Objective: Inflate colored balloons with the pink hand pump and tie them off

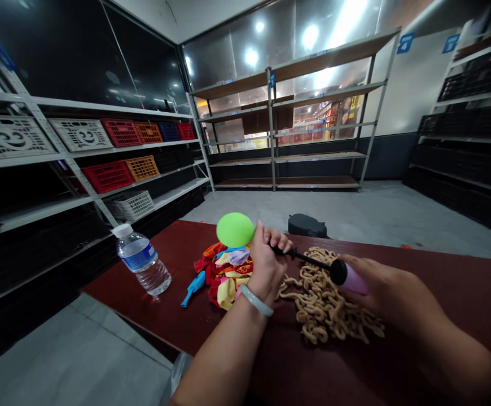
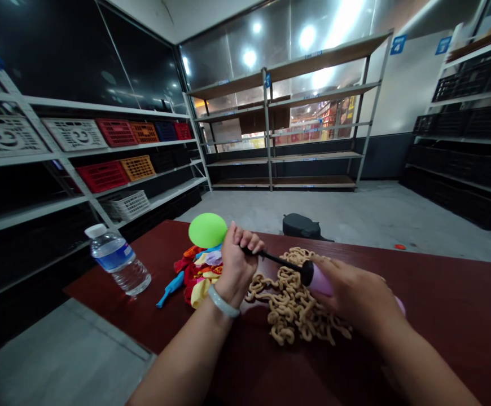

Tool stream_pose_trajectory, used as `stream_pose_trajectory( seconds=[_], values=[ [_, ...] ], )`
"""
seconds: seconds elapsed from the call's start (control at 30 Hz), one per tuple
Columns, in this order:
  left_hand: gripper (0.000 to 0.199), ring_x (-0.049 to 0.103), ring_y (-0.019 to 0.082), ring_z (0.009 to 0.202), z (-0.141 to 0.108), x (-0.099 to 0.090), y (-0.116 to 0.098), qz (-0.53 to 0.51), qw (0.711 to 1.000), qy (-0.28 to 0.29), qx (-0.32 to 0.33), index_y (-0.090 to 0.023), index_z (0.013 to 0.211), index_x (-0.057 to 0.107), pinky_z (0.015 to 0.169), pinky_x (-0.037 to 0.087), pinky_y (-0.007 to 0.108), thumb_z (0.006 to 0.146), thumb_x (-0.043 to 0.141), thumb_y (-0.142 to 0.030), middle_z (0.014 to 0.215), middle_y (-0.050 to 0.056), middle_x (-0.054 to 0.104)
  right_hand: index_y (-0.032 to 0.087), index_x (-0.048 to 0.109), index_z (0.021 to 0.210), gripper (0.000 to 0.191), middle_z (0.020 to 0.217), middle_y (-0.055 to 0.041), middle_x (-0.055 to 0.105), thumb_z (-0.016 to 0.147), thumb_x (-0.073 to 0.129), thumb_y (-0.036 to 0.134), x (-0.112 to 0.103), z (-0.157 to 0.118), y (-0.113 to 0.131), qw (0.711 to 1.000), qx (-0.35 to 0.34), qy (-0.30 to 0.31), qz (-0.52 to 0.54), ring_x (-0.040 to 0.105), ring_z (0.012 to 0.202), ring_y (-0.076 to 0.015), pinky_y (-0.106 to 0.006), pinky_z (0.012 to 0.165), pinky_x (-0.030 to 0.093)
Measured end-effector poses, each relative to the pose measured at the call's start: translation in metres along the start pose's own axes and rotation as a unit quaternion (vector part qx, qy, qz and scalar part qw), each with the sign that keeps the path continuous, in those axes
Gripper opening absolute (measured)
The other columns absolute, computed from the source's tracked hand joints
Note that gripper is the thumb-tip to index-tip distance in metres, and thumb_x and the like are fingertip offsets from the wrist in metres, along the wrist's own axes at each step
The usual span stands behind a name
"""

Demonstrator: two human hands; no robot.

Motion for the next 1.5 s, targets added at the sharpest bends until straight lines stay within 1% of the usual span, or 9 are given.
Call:
stream_pose_trajectory(
  seconds=[0.1, 0.2, 0.5, 0.63, 0.8, 0.97, 1.1, 1.27, 1.5],
  values=[
    [0.044, 0.029, 0.009, 0.039, 0.010, -0.005, -0.023, -0.007, 0.999, -0.011, 0.035, -0.020, 0.059, 0.027, 0.043, 0.023, 0.025, 0.089, 0.057, -0.034, 0.046, -0.006, 0.026, 0.028, 0.056, 0.129, 0.051, 0.113, -0.0053, 0.071, 0.082, 0.059, 0.045, 0.004, -0.004, -0.022, 0.999, 0.006, 0.029, -0.022, 0.071, 0.087, -0.0270, -0.036, 0.062, 0.054],
    [0.045, 0.029, 0.009, 0.039, 0.012, -0.008, -0.023, -0.016, 0.999, -0.016, 0.039, -0.020, 0.060, 0.026, 0.043, 0.022, 0.025, 0.089, 0.057, -0.035, 0.047, -0.006, 0.025, 0.027, 0.056, 0.129, 0.052, 0.110, -0.0065, 0.071, 0.079, 0.060, 0.043, 0.008, -0.005, -0.031, 0.997, 0.020, 0.049, -0.049, 0.070, 0.082, -0.0270, -0.036, 0.059, 0.052],
    [0.047, 0.031, 0.009, 0.041, -0.020, 0.004, 0.048, -0.014, 0.999, 0.016, -0.044, -0.019, 0.058, 0.029, 0.045, 0.023, 0.024, 0.091, 0.053, -0.041, 0.047, -0.005, 0.028, 0.021, 0.056, 0.129, 0.050, 0.111, -0.0111, 0.070, 0.081, 0.058, 0.038, -0.001, -0.001, 0.019, 0.997, -0.004, 0.017, -0.073, 0.069, 0.080, -0.0258, -0.035, 0.060, 0.052],
    [0.050, 0.032, 0.009, 0.041, -0.031, 0.009, 0.061, 0.007, 0.998, 0.027, -0.057, -0.019, 0.057, 0.030, 0.044, 0.024, 0.024, 0.091, 0.052, -0.048, 0.046, -0.004, 0.028, 0.019, 0.058, 0.127, 0.049, 0.115, -0.0141, 0.069, 0.080, 0.058, 0.035, -0.002, 0.004, 0.036, 0.999, -0.014, 0.006, -0.050, 0.069, 0.082, -0.0273, -0.041, 0.065, 0.054],
    [0.052, 0.028, 0.009, 0.039, -0.018, 0.008, 0.035, 0.025, 0.999, 0.023, -0.032, -0.019, 0.057, 0.029, 0.042, 0.021, 0.024, 0.087, 0.057, -0.051, 0.046, -0.005, 0.028, 0.021, 0.055, 0.131, 0.054, 0.113, -0.0116, 0.070, 0.082, 0.058, 0.043, 0.004, 0.005, 0.029, 1.000, -0.008, 0.019, -0.019, 0.070, 0.086, -0.0280, -0.040, 0.066, 0.055],
    [0.055, 0.026, 0.008, 0.039, 0.005, -0.001, -0.015, 0.011, 1.000, -0.004, 0.020, -0.020, 0.059, 0.024, 0.043, 0.021, 0.024, 0.085, 0.062, -0.050, 0.046, -0.006, 0.024, 0.027, 0.054, 0.132, 0.054, 0.112, -0.0079, 0.071, 0.083, 0.057, 0.046, 0.005, -0.003, -0.008, 0.999, 0.002, 0.040, -0.028, 0.070, 0.085, -0.0274, -0.037, 0.059, 0.053],
    [0.055, 0.028, 0.009, 0.039, 0.013, -0.011, -0.026, 0.003, 0.999, -0.021, 0.043, -0.020, 0.059, 0.023, 0.044, 0.022, 0.024, 0.085, 0.061, -0.050, 0.046, -0.007, 0.024, 0.024, 0.057, 0.129, 0.050, 0.110, -0.0083, 0.071, 0.082, 0.058, 0.042, 0.005, -0.006, -0.029, 0.998, 0.020, 0.048, -0.046, 0.070, 0.085, -0.0268, -0.036, 0.062, 0.052],
    [0.048, 0.027, 0.008, 0.039, 0.005, -0.014, 0.006, -0.015, 0.999, -0.033, 0.011, -0.020, 0.060, 0.025, 0.044, 0.021, 0.024, 0.089, 0.057, -0.043, 0.047, -0.007, 0.024, 0.020, 0.057, 0.128, 0.047, 0.106, -0.0114, 0.071, 0.084, 0.055, 0.038, 0.007, -0.004, -0.009, 0.994, 0.003, 0.058, -0.089, 0.069, 0.081, -0.0266, -0.034, 0.057, 0.050],
    [0.049, 0.034, 0.009, 0.043, -0.029, 0.004, 0.059, 0.014, 0.999, 0.011, -0.036, -0.019, 0.060, 0.031, 0.047, 0.027, 0.025, 0.089, 0.057, -0.048, 0.049, -0.005, 0.031, 0.020, 0.058, 0.124, 0.045, 0.107, -0.0130, 0.071, 0.082, 0.057, 0.035, -0.005, 0.002, 0.030, 0.997, -0.007, 0.015, -0.072, 0.069, 0.082, -0.0286, -0.038, 0.062, 0.053]
  ],
)
Point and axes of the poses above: each hand's wrist, its own z-axis towards the middle knuckle, its own x-axis out of the palm, y = z × x, the point moved 9 cm from there along z, towards the middle knuckle
